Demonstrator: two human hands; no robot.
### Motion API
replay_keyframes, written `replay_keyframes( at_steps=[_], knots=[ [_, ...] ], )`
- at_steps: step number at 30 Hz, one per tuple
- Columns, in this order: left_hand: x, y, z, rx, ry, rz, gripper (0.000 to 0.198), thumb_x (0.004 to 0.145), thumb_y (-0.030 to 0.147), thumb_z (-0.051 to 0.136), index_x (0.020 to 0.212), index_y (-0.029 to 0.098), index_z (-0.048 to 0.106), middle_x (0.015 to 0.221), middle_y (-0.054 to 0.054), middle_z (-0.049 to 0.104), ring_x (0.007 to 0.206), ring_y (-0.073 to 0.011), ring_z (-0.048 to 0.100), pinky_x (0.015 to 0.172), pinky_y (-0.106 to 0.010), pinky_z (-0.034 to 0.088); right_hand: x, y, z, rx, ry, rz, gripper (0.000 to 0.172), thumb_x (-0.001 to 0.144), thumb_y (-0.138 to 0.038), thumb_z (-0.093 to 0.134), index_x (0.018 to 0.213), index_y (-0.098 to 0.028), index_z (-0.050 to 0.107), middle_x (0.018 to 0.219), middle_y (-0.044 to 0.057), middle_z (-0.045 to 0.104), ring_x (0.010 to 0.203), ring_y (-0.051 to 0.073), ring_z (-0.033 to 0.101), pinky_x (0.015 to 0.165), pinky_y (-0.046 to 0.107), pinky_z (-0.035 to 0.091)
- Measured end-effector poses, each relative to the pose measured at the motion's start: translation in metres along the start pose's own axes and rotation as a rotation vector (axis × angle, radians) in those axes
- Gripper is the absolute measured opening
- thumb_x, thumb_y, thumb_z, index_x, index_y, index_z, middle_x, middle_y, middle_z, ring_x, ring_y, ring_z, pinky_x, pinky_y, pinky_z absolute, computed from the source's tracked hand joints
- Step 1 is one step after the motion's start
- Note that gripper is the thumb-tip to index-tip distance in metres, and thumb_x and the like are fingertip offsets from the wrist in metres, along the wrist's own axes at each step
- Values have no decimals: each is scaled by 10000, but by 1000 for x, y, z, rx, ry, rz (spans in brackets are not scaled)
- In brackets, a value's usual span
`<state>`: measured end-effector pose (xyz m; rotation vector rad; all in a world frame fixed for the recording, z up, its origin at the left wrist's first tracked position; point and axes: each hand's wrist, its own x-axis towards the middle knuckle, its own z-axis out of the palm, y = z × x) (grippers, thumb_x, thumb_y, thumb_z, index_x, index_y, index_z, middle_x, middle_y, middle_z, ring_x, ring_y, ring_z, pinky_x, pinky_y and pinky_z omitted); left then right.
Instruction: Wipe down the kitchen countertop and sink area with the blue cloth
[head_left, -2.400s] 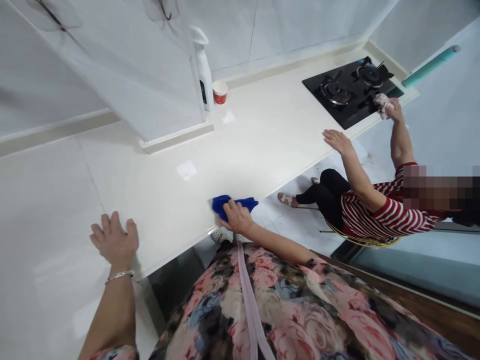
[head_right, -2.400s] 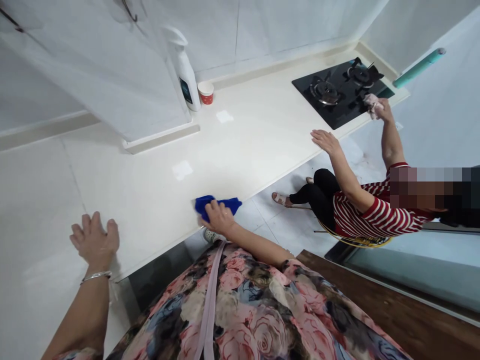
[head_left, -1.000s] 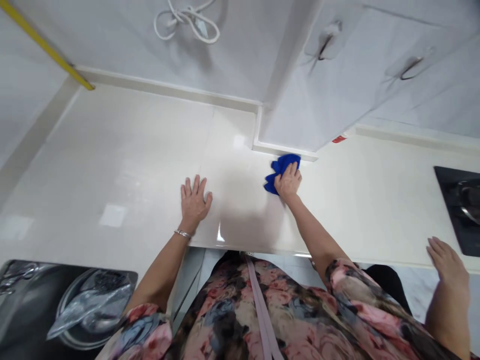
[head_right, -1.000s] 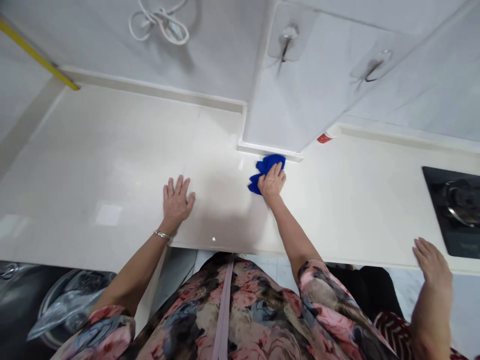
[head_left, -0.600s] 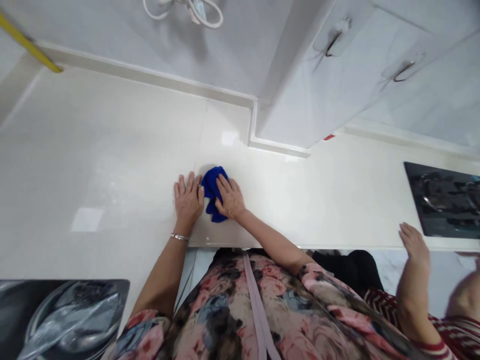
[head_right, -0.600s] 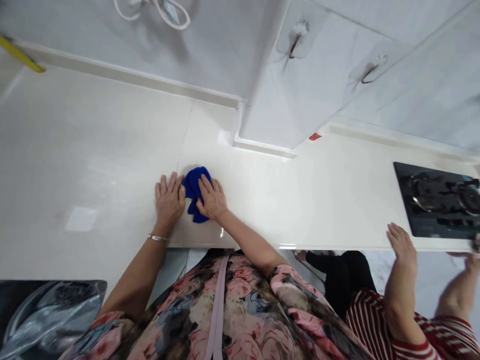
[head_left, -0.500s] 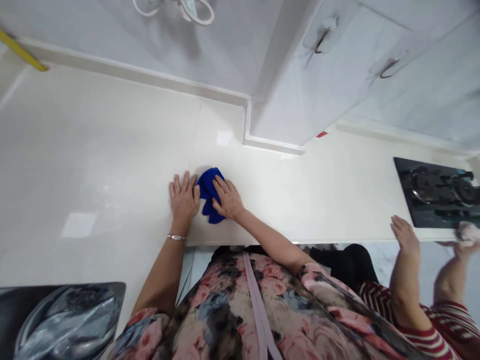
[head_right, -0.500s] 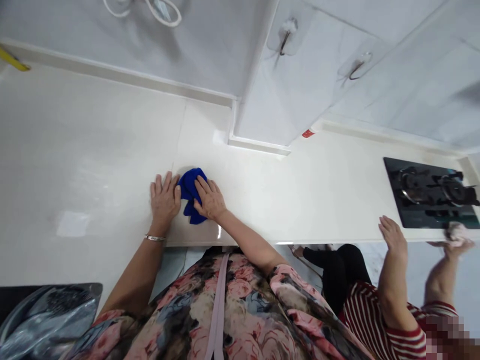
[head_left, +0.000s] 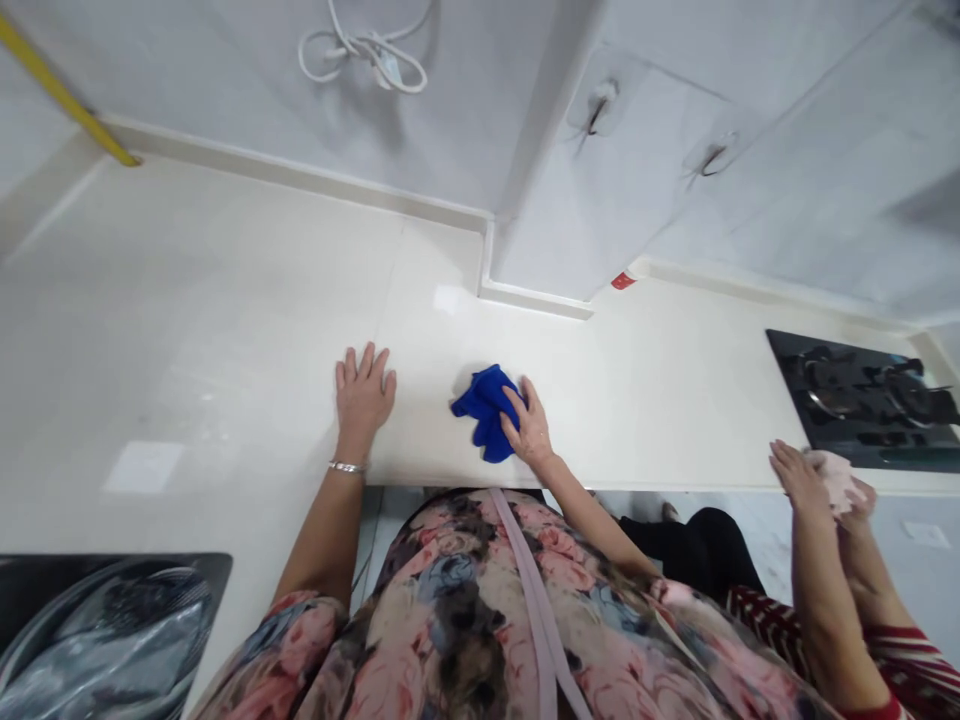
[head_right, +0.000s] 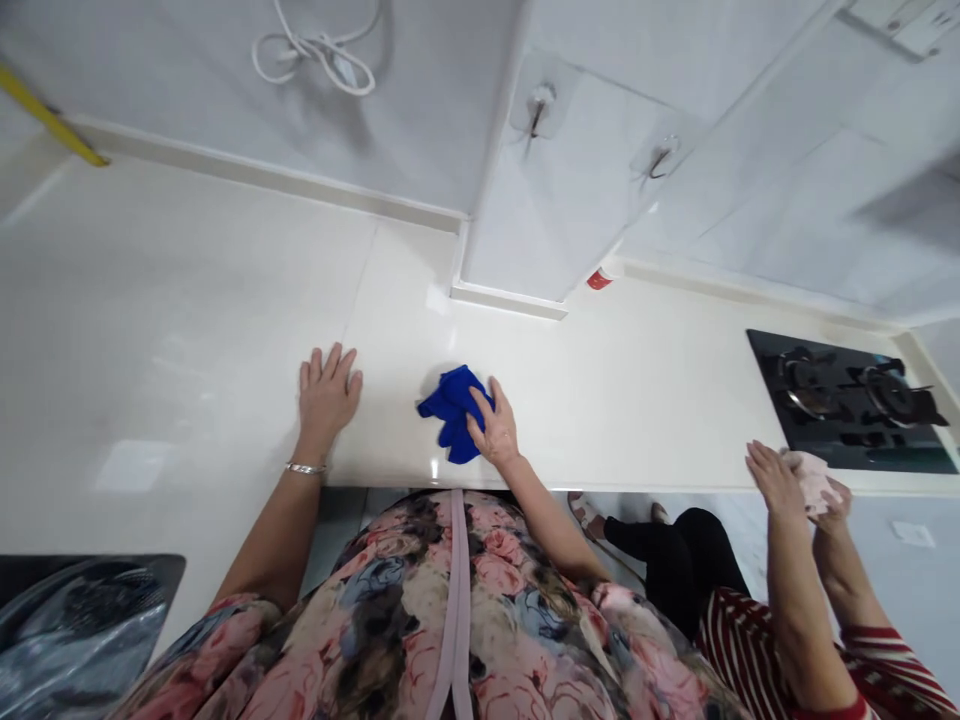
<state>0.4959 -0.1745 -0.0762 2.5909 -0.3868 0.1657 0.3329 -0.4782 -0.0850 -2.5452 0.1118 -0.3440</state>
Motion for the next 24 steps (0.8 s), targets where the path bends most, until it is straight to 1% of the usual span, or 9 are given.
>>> replay_keyframes(
  at_steps=[1, 3, 5, 8, 10, 12, 15, 21, 24],
  knots=[
    [0, -1, 0, 3, 3, 5, 581, 1076, 463, 358, 1559, 199, 545, 1706, -95, 416, 1644, -361, 194, 1334, -612, 142, -9, 10, -8, -12, 72, 79, 549, 1012, -436, 504, 1489, -182, 600, 1651, 189, 380, 1504, 329, 429, 1239, 564, 419],
    [1, -1, 0, 1, 8, 12, 587, 1072, 476, 358, 1565, 213, 538, 1705, -94, 417, 1647, -356, 187, 1332, -614, 145, -22, 28, -24, -6, 208, 240, 543, 995, -461, 513, 1437, -177, 648, 1543, 200, 477, 1401, 317, 515, 1209, 556, 442],
    [1, -2, -1, -4, 12, 12, 592, 1068, 482, 361, 1569, 218, 533, 1703, -100, 421, 1647, -355, 185, 1330, -618, 145, -31, 43, -39, 99, 332, 415, 542, 977, -507, 514, 1376, -184, 690, 1406, 177, 595, 1310, 295, 578, 1198, 543, 448],
    [2, 0, -1, -5, 26, 15, 605, 1068, 482, 354, 1568, 194, 534, 1698, -121, 423, 1648, -357, 176, 1331, -616, 141, -31, 60, -63, 488, 505, 695, 558, 919, -599, 561, 1256, -189, 730, 1251, 124, 728, 1228, 277, 648, 1174, 513, 484],
    [3, 0, -2, 0, 27, 20, 620, 1069, 485, 341, 1563, 167, 540, 1695, -139, 423, 1648, -364, 171, 1334, -610, 133, -26, 66, -78, 797, 596, 813, 561, 863, -635, 631, 1195, -195, 735, 1200, 97, 774, 1194, 276, 686, 1131, 492, 534],
    [4, 1, -3, 6, 14, 21, 638, 1069, 492, 330, 1561, 144, 542, 1694, -154, 418, 1646, -377, 170, 1336, -609, 129, -17, 66, -93, 1021, 641, 826, 554, 835, -640, 684, 1180, -209, 731, 1196, 79, 789, 1192, 273, 708, 1105, 480, 565],
    [6, 2, -4, 9, -6, 17, 657, 1067, 500, 321, 1564, 127, 537, 1699, -161, 407, 1645, -393, 161, 1336, -618, 123, -2, 52, -111, 1150, 627, 772, 554, 846, -656, 701, 1187, -221, 730, 1199, 69, 795, 1209, 270, 718, 1107, 484, 574],
    [6, 0, -5, -9, 1, 25, 661, 1066, 498, 310, 1563, 127, 538, 1701, -161, 404, 1648, -392, 148, 1340, -616, 119, 32, 9, -140, 1163, 556, 596, 627, 855, -696, 701, 1246, -207, 722, 1215, 73, 794, 1222, 296, 713, 1124, 485, 565],
    [7, -4, -5, -39, 1, 42, 652, 1061, 497, 321, 1554, 137, 550, 1689, -172, 419, 1645, -396, 159, 1329, -643, 146, 44, 11, -152, 1068, 469, 553, 687, 886, -747, 612, 1267, -185, 713, 1211, 102, 787, 1200, 311, 718, 1073, 483, 586]
  ],
)
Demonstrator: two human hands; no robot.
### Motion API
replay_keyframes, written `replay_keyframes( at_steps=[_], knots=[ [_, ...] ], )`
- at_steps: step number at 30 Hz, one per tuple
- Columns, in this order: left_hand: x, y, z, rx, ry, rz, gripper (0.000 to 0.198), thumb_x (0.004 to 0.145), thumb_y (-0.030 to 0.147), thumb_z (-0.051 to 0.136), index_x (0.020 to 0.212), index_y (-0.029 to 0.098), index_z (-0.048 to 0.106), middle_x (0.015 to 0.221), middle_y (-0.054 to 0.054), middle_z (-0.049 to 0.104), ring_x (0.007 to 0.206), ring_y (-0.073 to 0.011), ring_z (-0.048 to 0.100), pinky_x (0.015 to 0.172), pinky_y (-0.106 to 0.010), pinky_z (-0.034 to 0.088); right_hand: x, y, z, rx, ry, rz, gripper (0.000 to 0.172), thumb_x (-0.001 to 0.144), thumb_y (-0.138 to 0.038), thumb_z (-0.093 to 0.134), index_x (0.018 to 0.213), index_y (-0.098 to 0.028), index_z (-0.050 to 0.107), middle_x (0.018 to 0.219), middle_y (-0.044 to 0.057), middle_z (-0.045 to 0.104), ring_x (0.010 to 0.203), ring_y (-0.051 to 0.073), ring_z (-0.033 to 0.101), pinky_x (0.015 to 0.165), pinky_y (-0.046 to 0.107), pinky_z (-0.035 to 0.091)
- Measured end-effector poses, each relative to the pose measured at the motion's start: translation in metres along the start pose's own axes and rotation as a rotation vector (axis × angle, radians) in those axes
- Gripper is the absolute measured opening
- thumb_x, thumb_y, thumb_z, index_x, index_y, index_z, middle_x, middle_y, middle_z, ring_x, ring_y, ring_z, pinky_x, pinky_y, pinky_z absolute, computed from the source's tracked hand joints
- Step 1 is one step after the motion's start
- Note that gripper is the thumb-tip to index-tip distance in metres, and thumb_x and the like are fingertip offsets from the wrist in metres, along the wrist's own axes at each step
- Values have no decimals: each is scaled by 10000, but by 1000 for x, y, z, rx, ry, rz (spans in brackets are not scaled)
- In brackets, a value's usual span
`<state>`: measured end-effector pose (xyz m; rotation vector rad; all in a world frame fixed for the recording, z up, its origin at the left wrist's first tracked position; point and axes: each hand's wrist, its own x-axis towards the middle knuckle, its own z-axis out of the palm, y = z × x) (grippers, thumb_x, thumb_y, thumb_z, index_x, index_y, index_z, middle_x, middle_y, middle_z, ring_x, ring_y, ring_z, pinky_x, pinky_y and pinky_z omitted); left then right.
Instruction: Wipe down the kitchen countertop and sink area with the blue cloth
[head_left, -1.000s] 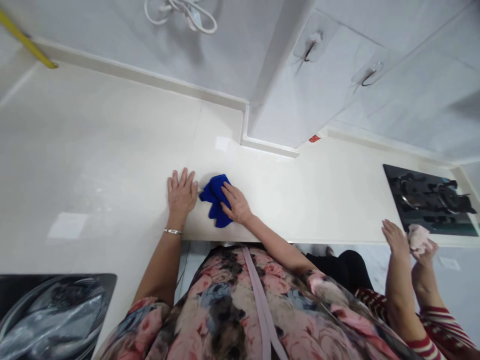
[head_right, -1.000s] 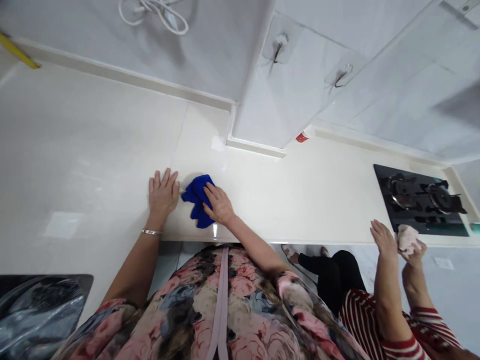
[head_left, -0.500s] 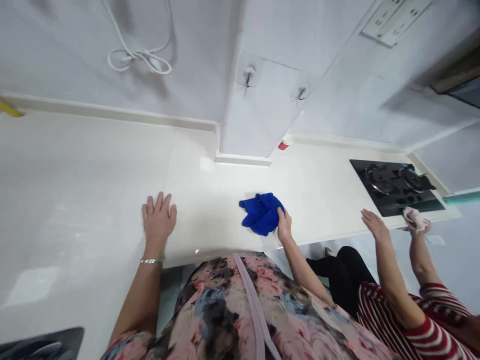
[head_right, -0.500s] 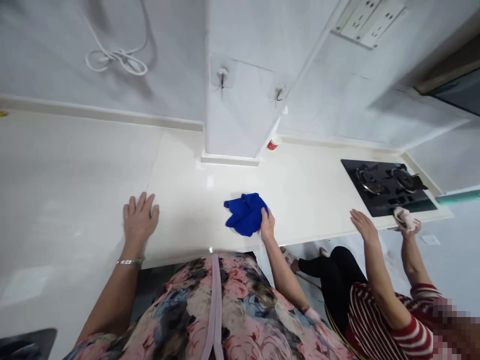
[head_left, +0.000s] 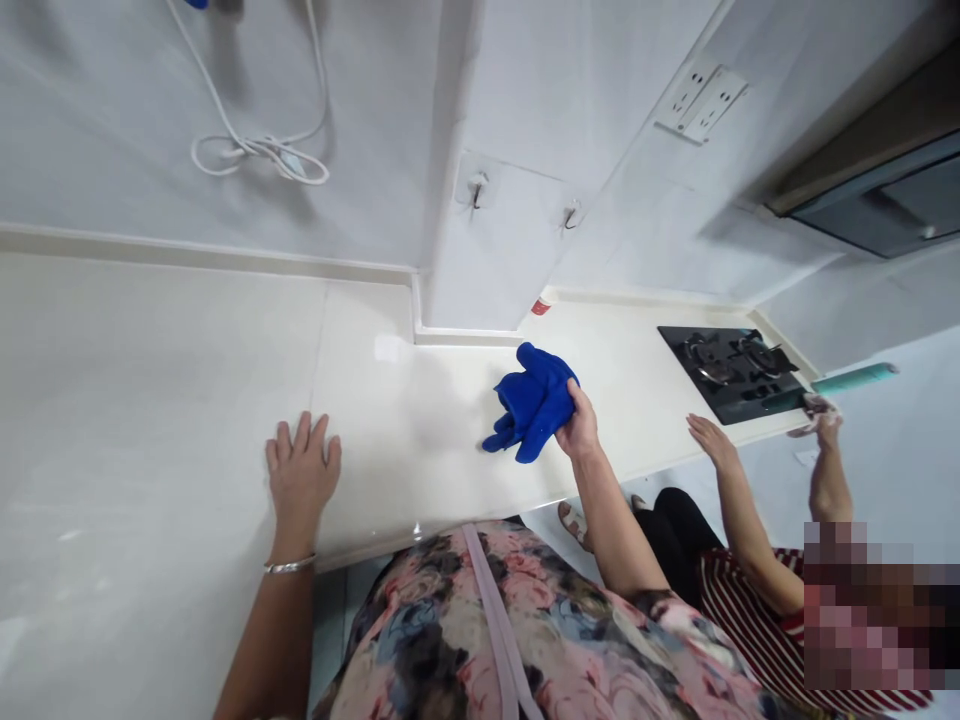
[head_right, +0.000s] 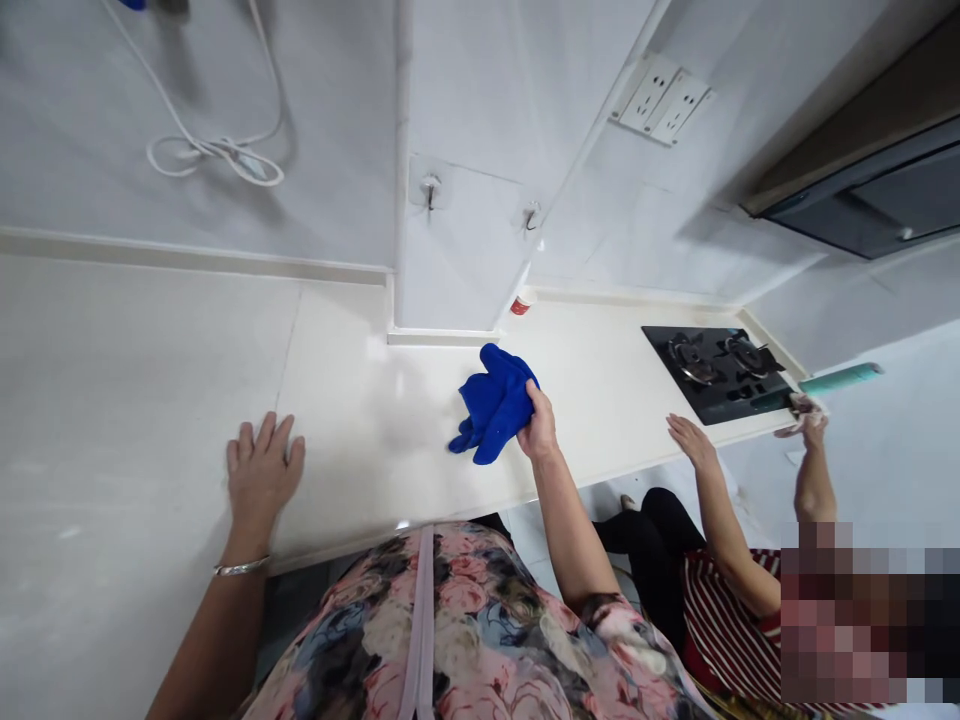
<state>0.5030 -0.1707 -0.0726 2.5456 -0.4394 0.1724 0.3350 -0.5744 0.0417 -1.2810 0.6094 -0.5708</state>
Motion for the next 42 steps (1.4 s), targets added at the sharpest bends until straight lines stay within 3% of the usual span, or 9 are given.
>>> replay_keyframes(
  at_steps=[6, 11, 14, 20, 28, 31, 35, 39, 42],
  knots=[
    [1, -7, 6, -65, 48, 18, 613, 1042, 489, 372, 1559, 209, 547, 1686, -139, 438, 1641, -403, 183, 1315, -681, 174, 23, 13, -40, -850, 177, -7, 796, 865, -699, 617, 1415, -124, 604, 1137, 149, 775, 1004, 280, 736, 955, 451, 589],
    [-1, -6, 9, -63, 64, 15, 603, 1044, 484, 372, 1562, 224, 539, 1698, -116, 425, 1643, -388, 186, 1329, -653, 152, 10, 54, -39, -1051, 98, 31, 772, 831, -622, 713, 1426, -147, 581, 1127, 135, 754, 991, 270, 722, 947, 439, 580],
    [-3, -2, 8, -43, 74, 4, 594, 1048, 483, 365, 1544, 218, 556, 1693, -112, 434, 1641, -382, 198, 1332, -634, 153, 6, 74, -28, -1210, 68, 3, 559, 821, -470, 755, 1289, -177, 668, 1240, 165, 705, 1175, 313, 664, 1014, 460, 540],
    [-4, 1, 5, -7, 66, 8, 597, 1058, 481, 352, 1524, 183, 576, 1679, -135, 450, 1634, -391, 216, 1329, -624, 166, 20, 69, -41, -1079, 61, 16, 204, 825, -335, 623, 950, -200, 711, 959, 99, 722, 1017, 262, 666, 964, 389, 516],
    [0, -6, 14, -8, 40, -32, 595, 1051, 475, 346, 1490, 163, 597, 1650, -183, 476, 1630, -426, 206, 1306, -699, 178, -3, 68, -54, -624, 109, 114, 484, 813, -703, 456, 814, -239, 589, 665, -7, 616, 661, 208, 599, 620, 340, 539],
    [-3, 22, 27, -127, -64, 48, 567, 1050, 464, 351, 1461, 164, 602, 1567, -193, 566, 1591, -402, 326, 1282, -685, 291, -22, 66, -39, -439, 22, 151, 471, 756, -691, 632, 881, -238, 598, 772, 11, 690, 733, 221, 662, 684, 357, 583],
    [-16, 100, 47, -331, -243, 419, 615, 1055, 440, 438, 1628, 222, 390, 1698, -138, 416, 1622, -301, 293, 1307, -553, 352, -44, 49, -20, -295, -222, 96, 447, 694, -471, 807, 1038, -244, 632, 879, -2, 718, 801, 200, 671, 748, 321, 574],
    [-14, 167, 60, -395, -368, 733, 705, 1016, 377, 560, 1669, 248, 330, 1766, -115, 280, 1659, -305, 169, 1329, -539, 317, -65, 23, -7, -485, -503, 8, 314, 817, -398, 716, 1092, -249, 682, 909, -9, 720, 808, 180, 648, 777, 303, 550],
    [3, 182, 62, -438, -511, 847, 708, 962, 355, 656, 1626, 256, 432, 1684, -112, 448, 1626, -318, 281, 1317, -554, 332, -77, 1, -2, -650, -619, -64, 287, 837, -331, 688, 1113, -261, 724, 943, -8, 741, 824, 184, 654, 792, 301, 550]
  ],
)
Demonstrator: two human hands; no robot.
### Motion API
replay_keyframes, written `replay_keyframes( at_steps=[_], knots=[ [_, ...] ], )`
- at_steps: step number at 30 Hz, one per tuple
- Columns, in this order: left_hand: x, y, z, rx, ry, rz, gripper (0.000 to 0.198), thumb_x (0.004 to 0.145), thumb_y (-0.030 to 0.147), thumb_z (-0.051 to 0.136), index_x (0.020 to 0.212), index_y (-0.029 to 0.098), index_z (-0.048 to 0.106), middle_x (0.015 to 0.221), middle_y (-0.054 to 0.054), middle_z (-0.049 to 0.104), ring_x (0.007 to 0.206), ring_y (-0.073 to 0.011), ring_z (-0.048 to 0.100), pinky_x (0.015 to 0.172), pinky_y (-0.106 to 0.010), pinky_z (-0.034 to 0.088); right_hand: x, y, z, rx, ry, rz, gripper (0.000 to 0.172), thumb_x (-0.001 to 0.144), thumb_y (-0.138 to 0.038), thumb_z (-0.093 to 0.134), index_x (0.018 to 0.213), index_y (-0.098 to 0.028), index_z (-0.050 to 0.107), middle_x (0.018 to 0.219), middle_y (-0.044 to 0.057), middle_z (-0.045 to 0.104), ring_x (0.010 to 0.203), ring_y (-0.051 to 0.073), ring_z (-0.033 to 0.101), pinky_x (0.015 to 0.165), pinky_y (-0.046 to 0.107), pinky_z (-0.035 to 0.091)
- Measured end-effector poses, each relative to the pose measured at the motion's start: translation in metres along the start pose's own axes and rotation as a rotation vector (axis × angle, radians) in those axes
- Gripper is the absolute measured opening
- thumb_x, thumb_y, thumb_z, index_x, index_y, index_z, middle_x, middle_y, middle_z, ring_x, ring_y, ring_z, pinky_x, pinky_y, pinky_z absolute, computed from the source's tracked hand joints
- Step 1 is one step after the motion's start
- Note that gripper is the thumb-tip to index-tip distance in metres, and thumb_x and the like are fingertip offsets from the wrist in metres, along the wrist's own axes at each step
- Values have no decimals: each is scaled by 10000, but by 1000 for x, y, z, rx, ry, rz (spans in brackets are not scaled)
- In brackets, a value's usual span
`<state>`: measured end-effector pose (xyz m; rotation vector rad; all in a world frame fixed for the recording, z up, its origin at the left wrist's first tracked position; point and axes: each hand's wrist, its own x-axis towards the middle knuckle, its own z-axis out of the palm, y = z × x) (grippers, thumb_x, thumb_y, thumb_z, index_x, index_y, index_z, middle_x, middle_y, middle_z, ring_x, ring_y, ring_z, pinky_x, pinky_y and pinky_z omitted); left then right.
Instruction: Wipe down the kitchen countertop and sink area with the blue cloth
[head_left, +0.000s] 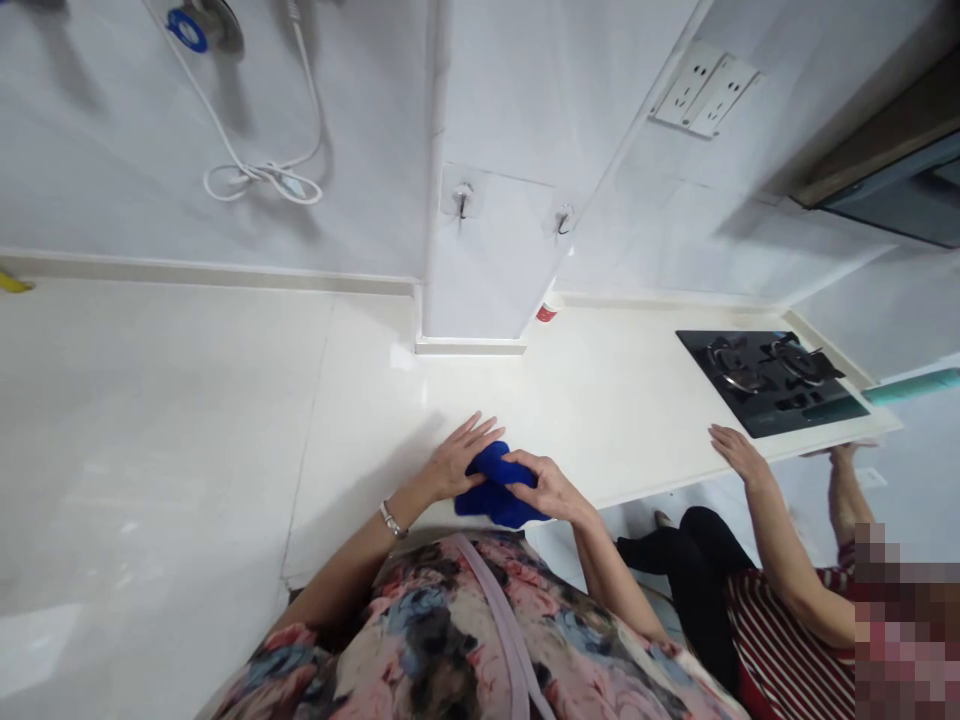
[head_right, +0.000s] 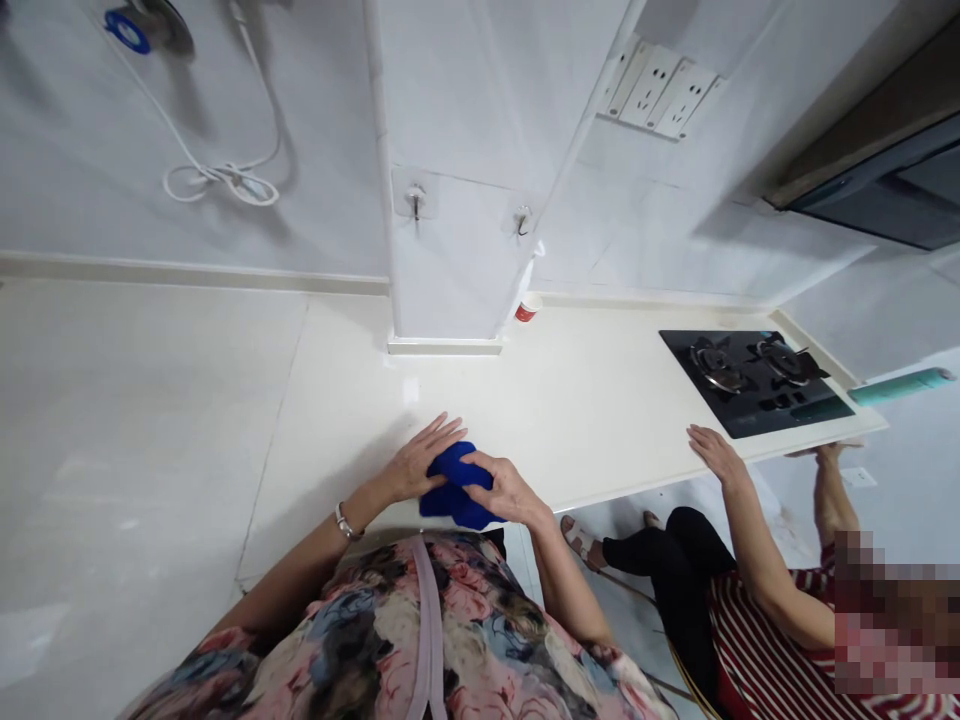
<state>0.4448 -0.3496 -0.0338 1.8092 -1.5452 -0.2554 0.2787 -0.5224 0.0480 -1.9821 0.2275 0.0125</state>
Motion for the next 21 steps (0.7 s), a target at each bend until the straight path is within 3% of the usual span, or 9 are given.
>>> replay_keyframes(
  at_steps=[2, 4, 6, 11, 13, 16, 21],
  knots=[
    [5, -5, -13, -72, -123, 11, 576, 957, 350, 670, 1520, 271, 583, 1489, -96, 664, 1456, -299, 553, 1252, -503, 434, -4, -11, -7, -49, -38, -19, 289, 859, -315, 669, 1135, -272, 743, 971, -7, 757, 835, 184, 670, 792, 294, 553],
    [6, -7, -32, -157, -214, -11, 398, 986, 373, 642, 1367, 284, 715, 1254, -52, 793, 1157, -243, 742, 1102, -395, 557, -5, -18, -19, -57, -43, -16, 296, 893, -347, 663, 1167, -275, 746, 1006, -1, 769, 848, 183, 687, 786, 287, 555],
    [7, -6, -54, -223, -222, -31, 337, 1020, 421, 604, 1283, 288, 767, 1157, -29, 821, 991, -206, 775, 957, -317, 597, -3, -19, -31, -78, -16, -2, 311, 902, -399, 686, 1177, -267, 748, 1003, 5, 776, 843, 184, 692, 763, 282, 553],
    [13, -7, -100, -129, -167, -8, 346, 1044, 439, 565, 1326, 363, 750, 1226, -15, 806, 1039, -206, 777, 907, -294, 588, 15, -9, -54, -139, -92, -7, 311, 926, -417, 644, 1143, -229, 763, 890, 7, 771, 742, 173, 677, 661, 269, 529],
    [19, -14, -115, -43, -165, -21, 344, 1048, 438, 558, 1335, 390, 742, 1218, 0, 808, 1006, -200, 785, 856, -272, 586, 26, -10, -60, -192, -111, -58, 329, 955, -394, 573, 1169, -225, 758, 935, 21, 787, 779, 189, 706, 707, 297, 562],
    [35, -23, -138, 154, -56, -63, 348, 1054, 459, 545, 1315, 369, 757, 1136, -8, 828, 914, -200, 795, 784, -261, 583, 44, -22, -68, -376, 2, -158, 382, 991, -346, 487, 1256, -238, 739, 1117, 55, 804, 981, 244, 753, 905, 393, 601],
    [67, -13, -182, 414, 321, -1, 384, 1080, 472, 485, 1300, 322, 762, 1205, -42, 813, 1035, -202, 783, 828, -274, 594, 63, -63, -83, -518, 361, -355, 446, 1055, -333, 409, 1414, -262, 664, 1354, 58, 739, 1214, 264, 720, 1084, 441, 574]
  ],
)
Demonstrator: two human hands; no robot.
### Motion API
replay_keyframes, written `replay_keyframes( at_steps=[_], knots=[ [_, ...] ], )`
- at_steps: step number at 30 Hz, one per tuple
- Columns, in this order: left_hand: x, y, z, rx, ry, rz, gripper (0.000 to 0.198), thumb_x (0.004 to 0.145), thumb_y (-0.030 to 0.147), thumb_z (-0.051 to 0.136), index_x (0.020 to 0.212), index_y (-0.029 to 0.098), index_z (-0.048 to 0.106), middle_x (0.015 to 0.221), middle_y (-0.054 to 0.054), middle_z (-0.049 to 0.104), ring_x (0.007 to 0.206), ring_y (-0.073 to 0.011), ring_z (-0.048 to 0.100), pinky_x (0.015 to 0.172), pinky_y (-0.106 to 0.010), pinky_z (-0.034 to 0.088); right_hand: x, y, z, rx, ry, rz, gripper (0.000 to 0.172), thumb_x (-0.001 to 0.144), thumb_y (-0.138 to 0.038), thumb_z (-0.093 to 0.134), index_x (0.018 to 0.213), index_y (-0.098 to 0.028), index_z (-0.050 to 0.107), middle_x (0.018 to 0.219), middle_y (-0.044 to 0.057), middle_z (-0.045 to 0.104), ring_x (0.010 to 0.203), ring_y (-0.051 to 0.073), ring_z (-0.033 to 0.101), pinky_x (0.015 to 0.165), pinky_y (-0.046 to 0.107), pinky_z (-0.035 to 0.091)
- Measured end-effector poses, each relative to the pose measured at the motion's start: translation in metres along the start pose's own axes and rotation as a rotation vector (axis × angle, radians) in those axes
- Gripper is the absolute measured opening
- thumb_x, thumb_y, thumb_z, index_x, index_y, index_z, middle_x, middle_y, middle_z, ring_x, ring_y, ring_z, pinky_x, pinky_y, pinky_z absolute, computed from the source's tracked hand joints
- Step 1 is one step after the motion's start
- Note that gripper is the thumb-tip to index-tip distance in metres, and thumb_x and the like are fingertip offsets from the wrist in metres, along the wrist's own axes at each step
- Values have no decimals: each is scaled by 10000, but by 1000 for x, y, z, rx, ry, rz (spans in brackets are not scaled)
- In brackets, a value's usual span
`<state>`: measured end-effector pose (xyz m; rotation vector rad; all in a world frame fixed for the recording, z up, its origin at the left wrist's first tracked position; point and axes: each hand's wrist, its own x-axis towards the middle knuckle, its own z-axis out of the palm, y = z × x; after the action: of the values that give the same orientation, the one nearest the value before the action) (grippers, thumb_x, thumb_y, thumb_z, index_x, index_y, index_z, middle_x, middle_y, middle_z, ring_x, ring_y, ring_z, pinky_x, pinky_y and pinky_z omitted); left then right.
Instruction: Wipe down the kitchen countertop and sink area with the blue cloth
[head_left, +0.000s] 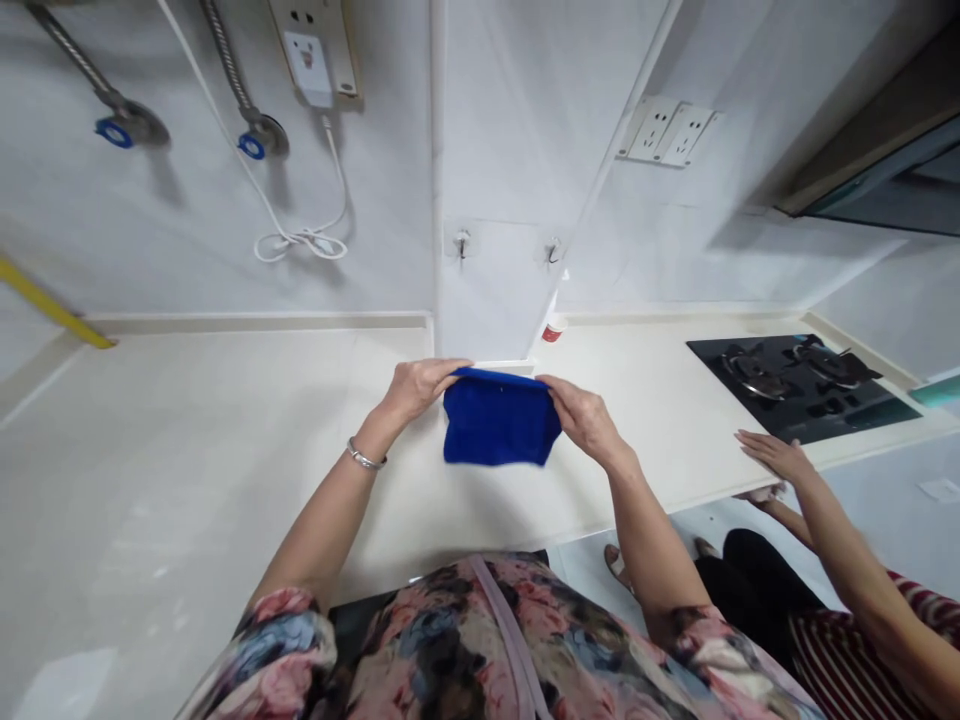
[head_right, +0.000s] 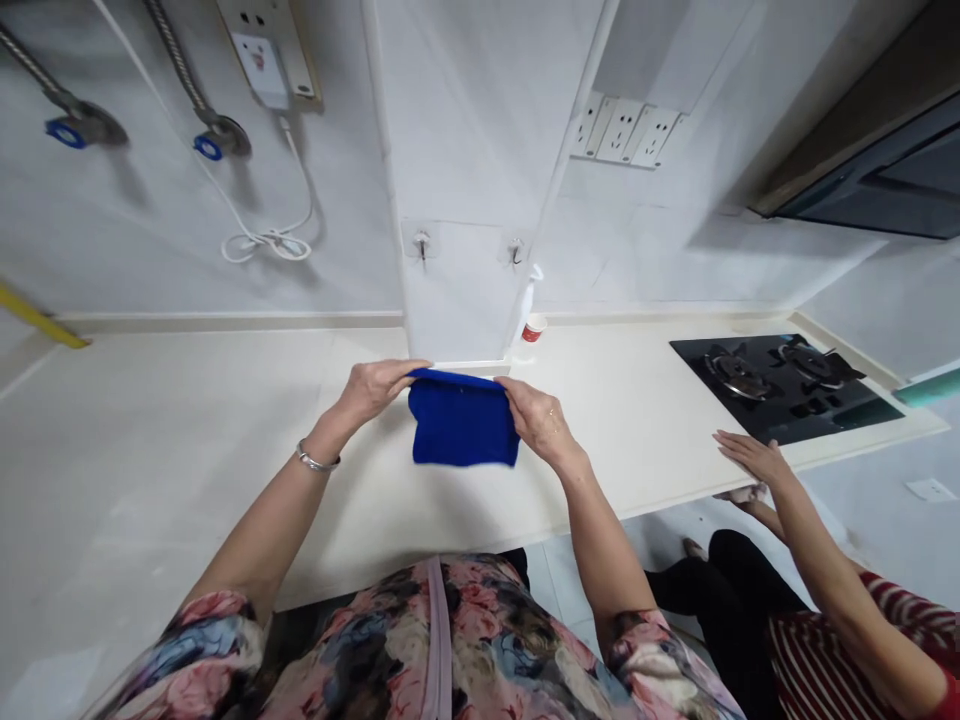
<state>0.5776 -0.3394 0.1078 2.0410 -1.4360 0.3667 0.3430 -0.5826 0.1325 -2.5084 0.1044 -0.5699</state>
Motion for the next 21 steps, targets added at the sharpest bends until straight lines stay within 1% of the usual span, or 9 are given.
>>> replay_keyframes(
  at_steps=[3, 5, 7, 9, 12, 14, 17, 19, 21],
  knots=[
    [11, 5, -16, 54, 110, 44, 397, 1092, 435, 465, 1326, 280, 746, 1220, -59, 808, 1044, -195, 776, 876, -289, 598, 5, -9, -10, -12, 85, -61, 450, 1080, -340, 403, 1465, -283, 630, 1409, 48, 709, 1247, 260, 708, 1116, 438, 567],
    [1, 6, -16, 58, 78, 87, 382, 1088, 398, 483, 1350, 274, 731, 1208, -62, 809, 1065, -198, 768, 909, -300, 598, -5, -7, -6, -27, 69, -73, 452, 1079, -314, 411, 1479, -291, 620, 1426, 52, 699, 1259, 265, 702, 1129, 452, 564],
    [-23, 5, -6, 37, -28, 122, 363, 1075, 360, 520, 1375, 294, 713, 1185, -58, 813, 1060, -193, 766, 919, -300, 599, -23, 1, 8, -34, 10, -82, 467, 1072, -267, 398, 1485, -287, 615, 1434, 63, 696, 1283, 262, 692, 1134, 461, 566],
    [-57, 4, 12, 5, -180, 104, 346, 1064, 342, 547, 1368, 325, 712, 1152, -46, 821, 997, -183, 775, 872, -284, 603, -49, 13, 29, -25, -90, -84, 481, 1063, -224, 380, 1477, -276, 619, 1416, 77, 708, 1282, 249, 695, 1114, 452, 584],
    [-107, 8, 39, -56, -441, -15, 297, 1060, 381, 560, 1271, 341, 765, 1085, -16, 836, 870, -189, 790, 760, -269, 595, -86, 29, 62, 31, -263, -55, 462, 1055, -220, 392, 1443, -258, 640, 1333, 87, 754, 1183, 233, 746, 1019, 406, 631],
    [-127, 12, 49, -131, -552, -97, 293, 1056, 431, 560, 1208, 347, 797, 1047, 4, 840, 827, -192, 792, 735, -265, 584, -101, 36, 74, 101, -331, -5, 435, 1063, -261, 406, 1419, -264, 655, 1263, 72, 784, 1083, 222, 776, 942, 366, 646],
    [-126, 14, 49, -245, -553, -222, 325, 1038, 514, 560, 1176, 364, 813, 1045, 31, 839, 835, -192, 791, 764, -269, 582, -98, 47, 78, 195, -316, 114, 415, 1084, -364, 410, 1381, -277, 685, 1095, 37, 817, 858, 196, 779, 807, 320, 638],
    [-109, 12, 49, -265, -479, -310, 327, 1017, 546, 579, 1176, 378, 810, 1065, 50, 835, 856, -198, 788, 803, -289, 592, -83, 58, 77, 206, -250, 203, 413, 1076, -427, 435, 1328, -269, 721, 998, 29, 813, 749, 191, 744, 741, 320, 622],
    [-90, 8, 55, -238, -390, -379, 303, 1001, 522, 611, 1191, 378, 797, 1117, 52, 827, 924, -214, 785, 866, -322, 604, -65, 71, 80, 178, -160, 269, 397, 1047, -448, 484, 1260, -244, 751, 995, 47, 807, 767, 212, 737, 753, 348, 622]
  ],
)
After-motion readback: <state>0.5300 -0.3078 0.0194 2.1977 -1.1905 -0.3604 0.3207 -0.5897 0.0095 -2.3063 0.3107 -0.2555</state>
